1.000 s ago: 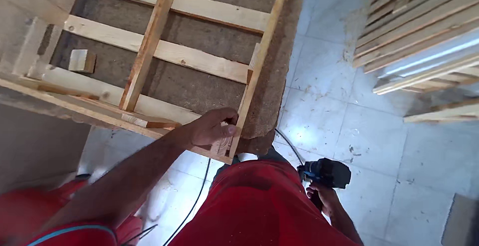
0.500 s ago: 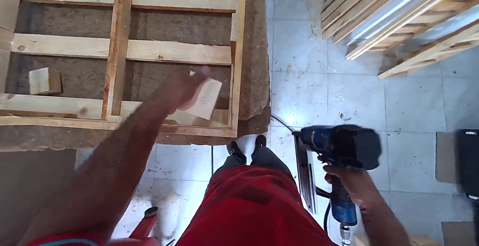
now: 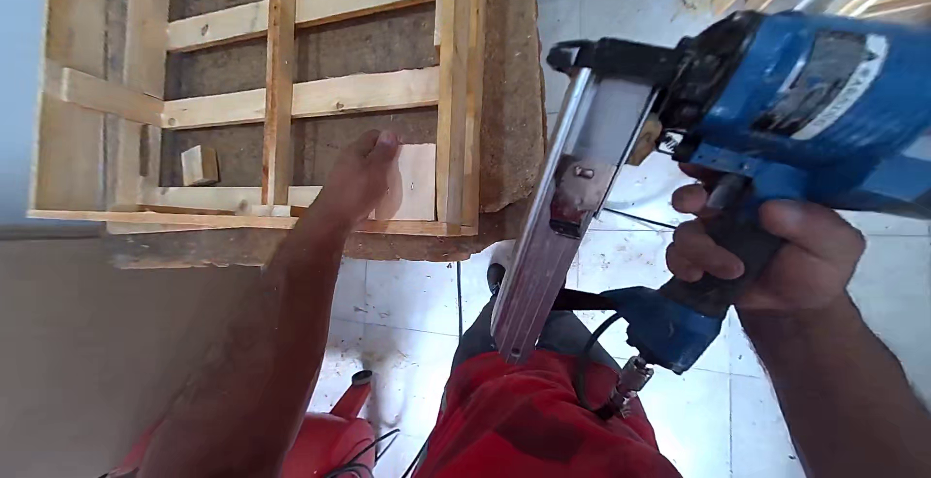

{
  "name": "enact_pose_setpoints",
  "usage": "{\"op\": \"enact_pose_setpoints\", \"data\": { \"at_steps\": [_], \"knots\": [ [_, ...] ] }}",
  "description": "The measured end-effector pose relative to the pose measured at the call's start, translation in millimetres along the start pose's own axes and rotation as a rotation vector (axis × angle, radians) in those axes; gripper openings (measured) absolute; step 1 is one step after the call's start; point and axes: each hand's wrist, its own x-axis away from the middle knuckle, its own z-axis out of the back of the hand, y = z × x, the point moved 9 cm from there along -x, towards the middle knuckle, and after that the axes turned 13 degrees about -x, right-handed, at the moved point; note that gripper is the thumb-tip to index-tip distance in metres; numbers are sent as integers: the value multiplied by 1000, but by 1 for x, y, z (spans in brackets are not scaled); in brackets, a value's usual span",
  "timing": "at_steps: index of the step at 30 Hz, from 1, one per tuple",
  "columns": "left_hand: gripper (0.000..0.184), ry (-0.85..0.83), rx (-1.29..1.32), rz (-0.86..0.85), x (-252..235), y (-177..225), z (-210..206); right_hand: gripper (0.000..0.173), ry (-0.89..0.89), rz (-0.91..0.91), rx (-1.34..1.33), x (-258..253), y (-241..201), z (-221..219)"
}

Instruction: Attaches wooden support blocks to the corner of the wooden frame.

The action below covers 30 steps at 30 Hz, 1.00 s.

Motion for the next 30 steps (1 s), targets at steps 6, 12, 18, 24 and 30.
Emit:
{"op": "enact_pose_setpoints", "data": {
  "at_steps": [6,12,18,24,30],
  "knots": [
    [67,145,-169,85,4,9,-6,32,65,-122,29,2,37,19],
    [71,123,-288,96,5,14,-6,30,12,-208,-17,-2,66,13],
    [70,163,-269,134,6,14,-6,30,42,-240,0,-3,74,17],
    [69,160,-306,151,6,16,-8,30,75,-241,-1,-5,77,23],
    [68,171,-281,146,7,16,-7,29,67,-268,-31,-12,82,24]
  ]
}}
